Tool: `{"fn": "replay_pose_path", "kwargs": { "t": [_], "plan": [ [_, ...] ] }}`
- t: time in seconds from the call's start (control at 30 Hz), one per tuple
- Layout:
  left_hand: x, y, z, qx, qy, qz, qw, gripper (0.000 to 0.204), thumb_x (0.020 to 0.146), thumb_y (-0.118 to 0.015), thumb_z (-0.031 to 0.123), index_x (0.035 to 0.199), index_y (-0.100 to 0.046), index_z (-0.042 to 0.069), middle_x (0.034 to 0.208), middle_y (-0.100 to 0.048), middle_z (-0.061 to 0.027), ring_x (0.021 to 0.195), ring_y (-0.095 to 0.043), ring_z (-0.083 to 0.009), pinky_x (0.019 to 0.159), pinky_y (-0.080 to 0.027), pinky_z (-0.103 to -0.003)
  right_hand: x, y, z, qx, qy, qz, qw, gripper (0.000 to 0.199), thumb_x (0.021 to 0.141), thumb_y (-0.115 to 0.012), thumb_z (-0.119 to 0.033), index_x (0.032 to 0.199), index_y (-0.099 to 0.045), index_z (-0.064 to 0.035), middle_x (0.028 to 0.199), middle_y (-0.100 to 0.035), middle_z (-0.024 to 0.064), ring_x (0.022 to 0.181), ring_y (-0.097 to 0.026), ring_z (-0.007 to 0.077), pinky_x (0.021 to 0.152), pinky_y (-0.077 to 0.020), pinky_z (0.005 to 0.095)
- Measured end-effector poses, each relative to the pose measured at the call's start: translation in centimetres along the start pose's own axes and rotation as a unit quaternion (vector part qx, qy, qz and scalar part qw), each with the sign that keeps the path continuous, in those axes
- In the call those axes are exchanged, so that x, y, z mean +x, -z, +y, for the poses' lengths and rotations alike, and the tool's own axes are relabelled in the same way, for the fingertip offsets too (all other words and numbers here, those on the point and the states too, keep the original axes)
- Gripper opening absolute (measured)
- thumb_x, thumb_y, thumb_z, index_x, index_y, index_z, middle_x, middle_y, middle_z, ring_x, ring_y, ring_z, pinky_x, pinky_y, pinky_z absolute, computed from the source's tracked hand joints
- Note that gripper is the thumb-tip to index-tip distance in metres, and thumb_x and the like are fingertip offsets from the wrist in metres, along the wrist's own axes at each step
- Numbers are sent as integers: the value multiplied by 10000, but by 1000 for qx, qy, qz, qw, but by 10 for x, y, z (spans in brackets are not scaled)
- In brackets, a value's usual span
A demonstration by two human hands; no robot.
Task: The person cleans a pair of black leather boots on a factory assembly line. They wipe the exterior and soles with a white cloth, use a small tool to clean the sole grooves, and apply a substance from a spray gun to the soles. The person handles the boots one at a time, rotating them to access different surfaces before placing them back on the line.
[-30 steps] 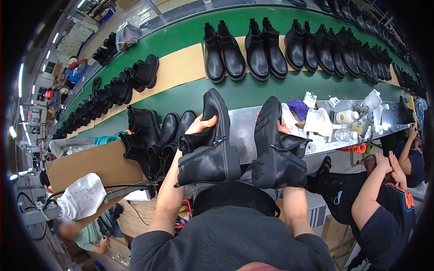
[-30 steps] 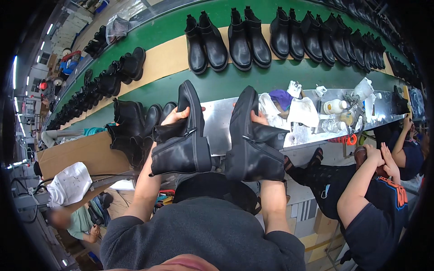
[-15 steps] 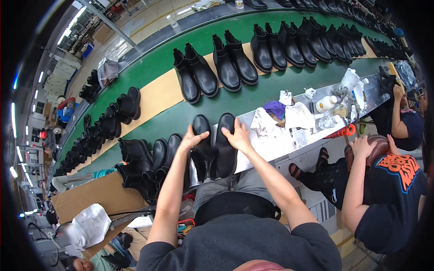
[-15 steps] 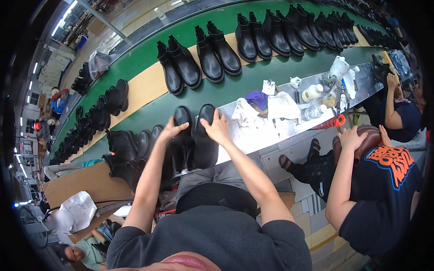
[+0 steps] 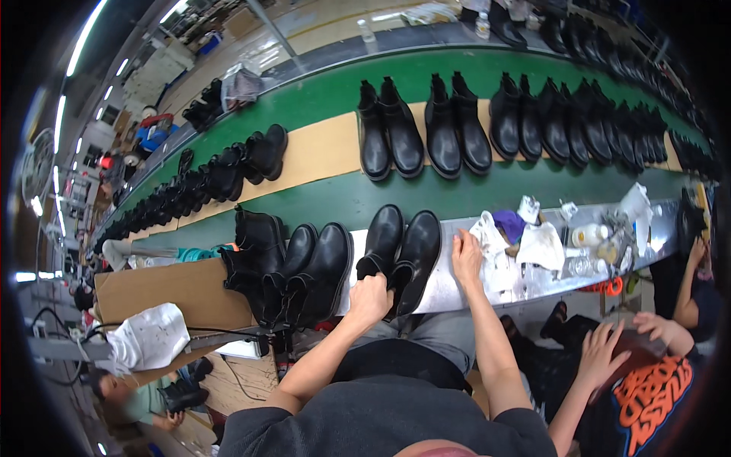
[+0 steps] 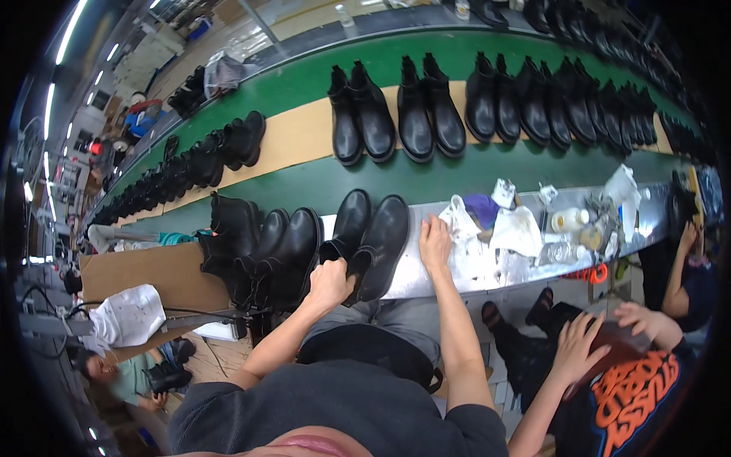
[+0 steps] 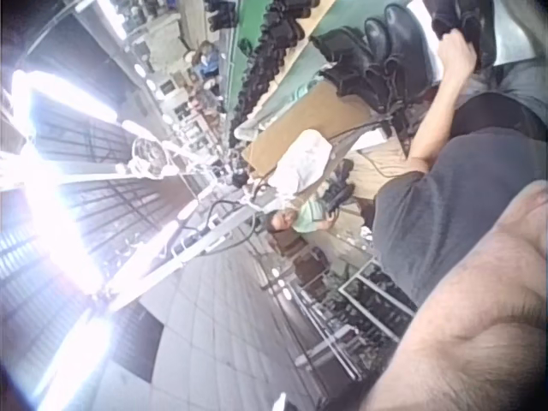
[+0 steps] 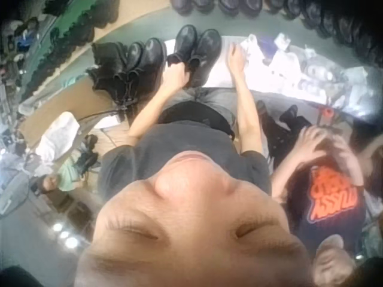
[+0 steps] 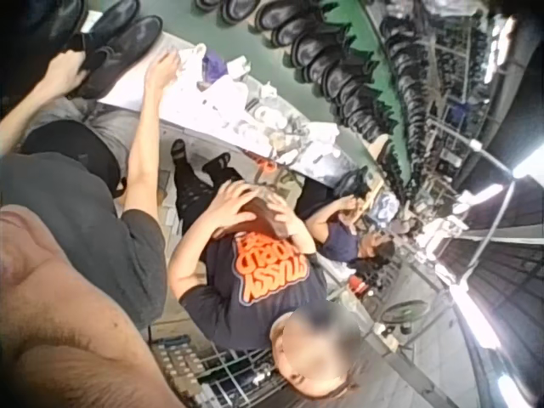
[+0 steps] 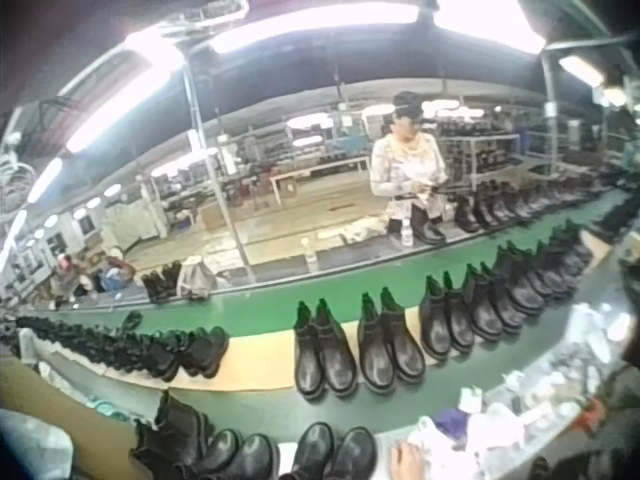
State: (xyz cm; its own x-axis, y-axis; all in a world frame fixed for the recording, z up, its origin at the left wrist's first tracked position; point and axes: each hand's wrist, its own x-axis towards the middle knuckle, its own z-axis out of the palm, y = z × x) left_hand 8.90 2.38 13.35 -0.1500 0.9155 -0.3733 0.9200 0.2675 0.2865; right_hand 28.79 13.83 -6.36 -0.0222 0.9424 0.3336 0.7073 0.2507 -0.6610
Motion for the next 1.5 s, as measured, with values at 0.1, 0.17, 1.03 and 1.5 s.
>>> {"fn": "replay_pose_path", "kwargs": {
  "t": [0.1, 0.17, 1.03, 1.5],
  "plan": [
    [17, 14, -10, 12, 13, 33, 999, 250, 762, -716, 258, 810, -725, 13, 829, -681, -248, 796, -671, -425, 761, -543, -479, -6, 5, -7, -39, 91, -26, 995, 221, 910, -596, -197, 1093, -626, -77, 895, -617, 122, 796, -634, 317, 680, -519, 440],
    [23, 46, -33, -29, -20, 62, 997, 238, 756, -725, 255, 808, -721, 23, 777, -674, -221, 787, -672, -399, 749, -537, -469, -6, 9, -13, -48, 89, -42, 994, 208, 899, -606, -178, 1085, -629, -88, 868, -610, 100, 786, -638, 290, 659, -525, 421],
    [410, 159, -55, -48, -183, 395, 899, 382, 843, -673, 260, 1047, -609, -56, 1021, -641, -261, 962, -619, -398, 852, -487, -451, 2, 12, -15, -93, 45, -72, 992, 229, 855, -628, -164, 1070, -609, -89, 854, -599, 68, 763, -640, 228, 579, -544, 347],
    [468, 105, -72, -82, -51, 235, 967, 390, 875, -637, 248, 1153, -636, -24, 1077, -662, -260, 995, -639, -396, 856, -473, -437, -15, 4, -6, -74, 62, -50, 994, 171, 924, -546, -217, 1020, -548, -75, 862, -534, 63, 760, -605, 210, 622, -537, 320]
  ]
}}
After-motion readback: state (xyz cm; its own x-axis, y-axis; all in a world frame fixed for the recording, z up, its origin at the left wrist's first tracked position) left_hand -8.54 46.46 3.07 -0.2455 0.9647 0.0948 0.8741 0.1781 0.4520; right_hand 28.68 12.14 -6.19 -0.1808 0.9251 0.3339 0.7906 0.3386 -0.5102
